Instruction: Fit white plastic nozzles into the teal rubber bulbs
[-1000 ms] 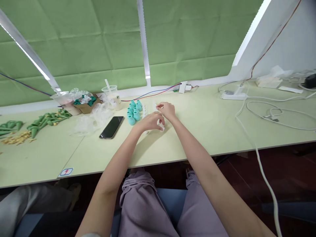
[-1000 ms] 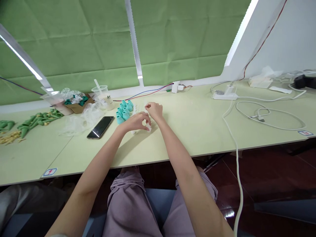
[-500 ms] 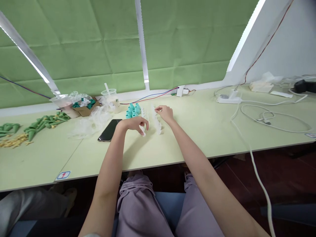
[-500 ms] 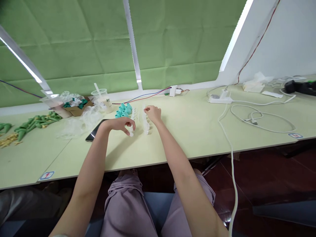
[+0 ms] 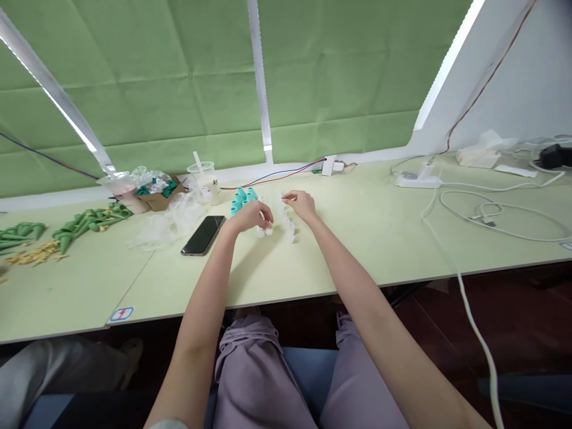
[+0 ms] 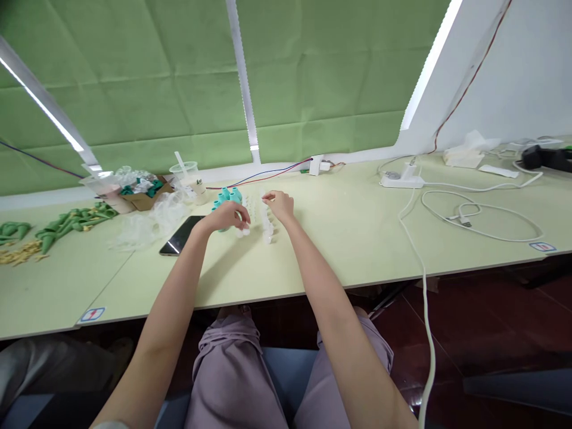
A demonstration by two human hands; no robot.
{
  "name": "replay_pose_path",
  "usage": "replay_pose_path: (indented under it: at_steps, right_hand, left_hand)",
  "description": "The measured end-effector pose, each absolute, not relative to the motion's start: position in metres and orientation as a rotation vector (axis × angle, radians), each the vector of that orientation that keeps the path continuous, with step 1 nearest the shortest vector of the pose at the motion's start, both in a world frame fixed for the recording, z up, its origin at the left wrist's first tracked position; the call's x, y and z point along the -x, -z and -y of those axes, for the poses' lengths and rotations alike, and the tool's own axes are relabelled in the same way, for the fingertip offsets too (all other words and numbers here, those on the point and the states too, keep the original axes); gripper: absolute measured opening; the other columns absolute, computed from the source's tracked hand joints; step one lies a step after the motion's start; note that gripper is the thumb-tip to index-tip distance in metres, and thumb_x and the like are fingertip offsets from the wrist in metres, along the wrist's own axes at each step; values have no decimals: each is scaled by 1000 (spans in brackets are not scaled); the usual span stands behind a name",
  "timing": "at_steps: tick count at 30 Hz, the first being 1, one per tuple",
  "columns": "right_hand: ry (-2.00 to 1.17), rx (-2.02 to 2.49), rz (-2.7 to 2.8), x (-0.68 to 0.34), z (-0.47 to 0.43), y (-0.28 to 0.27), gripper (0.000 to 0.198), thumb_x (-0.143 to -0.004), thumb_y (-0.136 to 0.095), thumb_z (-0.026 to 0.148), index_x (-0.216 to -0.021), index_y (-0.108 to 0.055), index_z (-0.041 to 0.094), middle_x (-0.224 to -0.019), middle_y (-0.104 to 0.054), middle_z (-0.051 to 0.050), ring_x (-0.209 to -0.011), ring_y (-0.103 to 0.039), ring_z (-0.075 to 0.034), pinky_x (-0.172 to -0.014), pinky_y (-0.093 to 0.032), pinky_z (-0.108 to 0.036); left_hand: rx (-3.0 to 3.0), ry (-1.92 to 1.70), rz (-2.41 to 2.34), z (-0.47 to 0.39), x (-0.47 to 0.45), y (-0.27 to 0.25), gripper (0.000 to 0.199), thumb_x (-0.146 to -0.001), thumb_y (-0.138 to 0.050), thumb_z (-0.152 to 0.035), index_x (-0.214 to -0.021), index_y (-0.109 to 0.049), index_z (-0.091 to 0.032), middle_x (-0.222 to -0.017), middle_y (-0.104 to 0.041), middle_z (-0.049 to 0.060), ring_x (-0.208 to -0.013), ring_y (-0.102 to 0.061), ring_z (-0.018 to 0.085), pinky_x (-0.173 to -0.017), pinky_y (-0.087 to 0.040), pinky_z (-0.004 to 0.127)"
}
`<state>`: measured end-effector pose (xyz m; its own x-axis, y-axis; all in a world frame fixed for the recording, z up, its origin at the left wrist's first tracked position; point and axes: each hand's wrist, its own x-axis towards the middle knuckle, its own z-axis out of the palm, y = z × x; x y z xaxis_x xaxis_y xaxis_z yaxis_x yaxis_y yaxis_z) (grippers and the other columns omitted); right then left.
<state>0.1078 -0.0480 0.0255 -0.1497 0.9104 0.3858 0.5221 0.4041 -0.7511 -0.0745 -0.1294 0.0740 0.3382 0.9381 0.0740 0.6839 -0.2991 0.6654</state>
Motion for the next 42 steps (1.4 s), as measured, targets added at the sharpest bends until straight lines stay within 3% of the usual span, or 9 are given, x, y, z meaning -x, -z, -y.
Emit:
replay_pose_path:
  at_steps: [4,6,11,18,29,34,42]
  right_hand:
    - [-746,1092,1676,-100,42,-21,10,-73,-68,30,-81,-71,23,-83,-73,2,-76,-65,-13,-73,-47,-26]
    - [-835,1005,1626,-94,42,-19,11,-73,-68,30,-80,-70,22,-83,-73,1,-75,-65,-13,-70,-49,-25]
    - [-962,836,1590,-82,50,-21,12,-71,-67,29,-79,-70,21,-85,-73,0,-76,-64,-12,-65,-51,-22]
    - [-922,828,1603,-81,52,-20,13,-71,-69,31,-79,-72,21,-84,-73,0,-70,-63,-12,-68,-50,-23]
    - [-884,979,1667,-81,51,-17,18,-70,-70,39,-77,-74,23,-83,-73,1,-64,-62,-12,-70,-49,-27]
    - [-1073,799,1604,-81,54,-21,22,-68,-70,41,-76,-73,21,-86,-73,-2,-70,-61,-13,-68,-48,-26]
    - [-1494,894,1437,-96,71,-34,18,-64,-75,26,-80,-71,20,-83,-71,-1,-76,-62,-11,-62,-43,-22]
  left_hand:
    - [-1694,-1370,-1361,115,79,-64,28,-54,-80,-36,-68,-68,-14,-67,-68,5,-63,-66,19,-68,-54,34]
    - [-1503,-1516,-1289,107,81,-54,36,-50,-83,-40,-69,-69,-13,-68,-68,5,-66,-67,19,-75,-56,37]
    - [-1291,-1596,-1229,96,79,-32,47,-40,-87,-44,-71,-69,-13,-70,-70,4,-71,-68,19,-85,-56,39]
    - [-1269,-1576,-1090,94,73,-22,44,-48,-87,-36,-82,-71,-13,-79,-72,5,-80,-68,20,-90,-52,39]
    - [-1375,-1573,-1218,94,73,-23,49,-45,-86,-41,-82,-72,-12,-82,-72,9,-74,-69,21,-81,-55,39]
    - [-1370,-1615,-1232,95,73,-22,44,-49,-85,-38,-83,-72,-13,-84,-73,10,-79,-69,23,-80,-54,38]
    - [-1421,-1613,-1171,100,65,-24,41,-48,-86,-37,-79,-73,-14,-88,-74,9,-88,-66,24,-85,-52,39]
